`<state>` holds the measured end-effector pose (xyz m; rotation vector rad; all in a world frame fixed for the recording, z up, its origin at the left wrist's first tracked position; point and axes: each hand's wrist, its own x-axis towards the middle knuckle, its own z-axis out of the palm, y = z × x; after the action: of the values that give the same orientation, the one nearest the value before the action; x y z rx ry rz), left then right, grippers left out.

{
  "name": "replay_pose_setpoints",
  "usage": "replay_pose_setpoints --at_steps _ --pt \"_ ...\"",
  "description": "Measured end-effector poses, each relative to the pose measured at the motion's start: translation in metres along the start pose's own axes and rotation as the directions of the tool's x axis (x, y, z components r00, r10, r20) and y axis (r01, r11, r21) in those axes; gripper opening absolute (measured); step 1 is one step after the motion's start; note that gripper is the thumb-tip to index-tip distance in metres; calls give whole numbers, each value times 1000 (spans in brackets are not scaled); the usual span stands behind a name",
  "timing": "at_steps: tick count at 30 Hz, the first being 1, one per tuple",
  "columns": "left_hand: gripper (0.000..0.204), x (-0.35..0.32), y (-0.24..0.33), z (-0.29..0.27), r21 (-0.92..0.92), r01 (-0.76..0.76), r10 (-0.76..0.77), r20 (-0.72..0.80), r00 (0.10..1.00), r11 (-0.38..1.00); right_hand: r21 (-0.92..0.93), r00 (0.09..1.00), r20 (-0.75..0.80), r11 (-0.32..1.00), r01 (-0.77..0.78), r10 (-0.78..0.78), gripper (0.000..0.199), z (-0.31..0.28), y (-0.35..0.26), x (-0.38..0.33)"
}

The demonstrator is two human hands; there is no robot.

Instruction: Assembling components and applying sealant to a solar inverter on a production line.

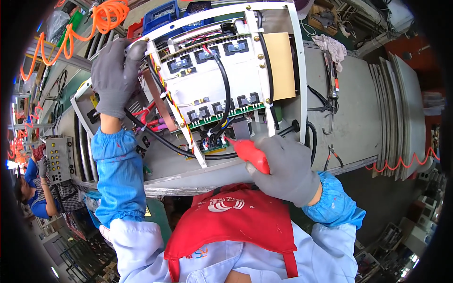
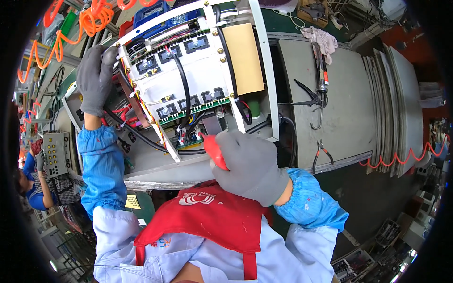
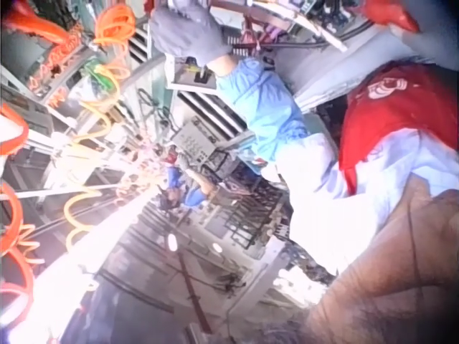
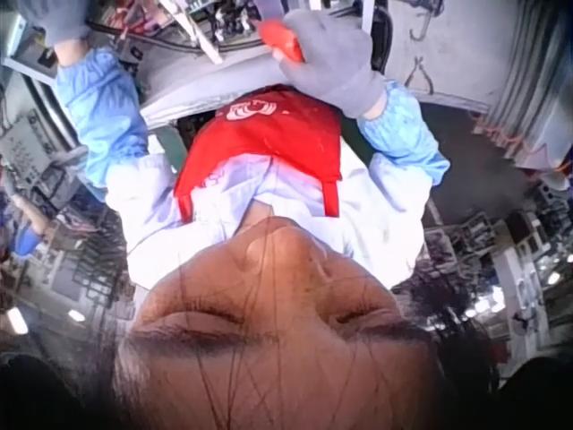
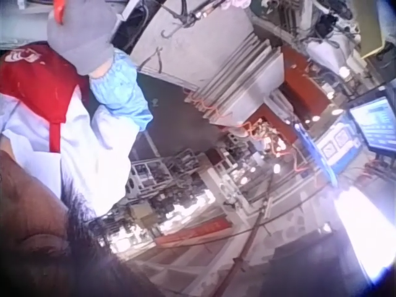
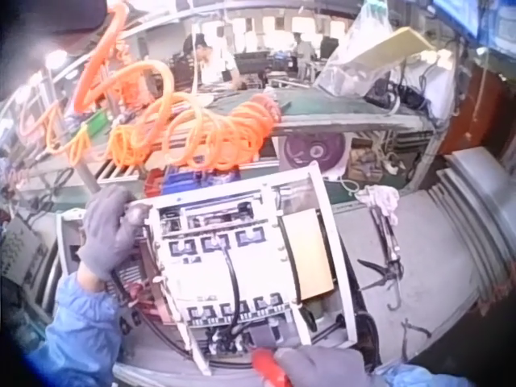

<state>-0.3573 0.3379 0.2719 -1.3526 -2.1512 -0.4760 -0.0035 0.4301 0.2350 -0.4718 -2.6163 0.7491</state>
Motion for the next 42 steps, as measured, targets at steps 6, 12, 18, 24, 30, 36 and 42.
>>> replay_pose_setpoints --at_steps 6,12,18,24,30,36,42 --pt "51 2 2 0 -41 -24 23 -12 1000 999 -71 1000 23 997 18 -17 40 1 -1 -2" --pt "48 1 2 -3 -36 -20 19 -19 1000 999 -53 999 2 998 43 -43 43 14 1 -6" --pt "47 2 5 -3 -31 -24 24 -20 1000 999 -35 1000 5 999 -2 2 40 19 2 0" --pt "46 2 4 -3 -43 -35 34 -25 999 998 -11 997 61 999 -54 54 39 15 3 10" --pt "44 0 5 -5 -23 -12 12 -19 1000 1000 58 995 51 995 -84 81 36 0 -3 19" --pt "46 -1 4 -2 -23 -20 19 -32 999 1000 25 992 95 996 -85 83 36 -7 -8 17" --pt "48 -1 1 -1 -17 -40 40 -40 998 999 38 995 69 997 -70 68 36 -4 -4 15"
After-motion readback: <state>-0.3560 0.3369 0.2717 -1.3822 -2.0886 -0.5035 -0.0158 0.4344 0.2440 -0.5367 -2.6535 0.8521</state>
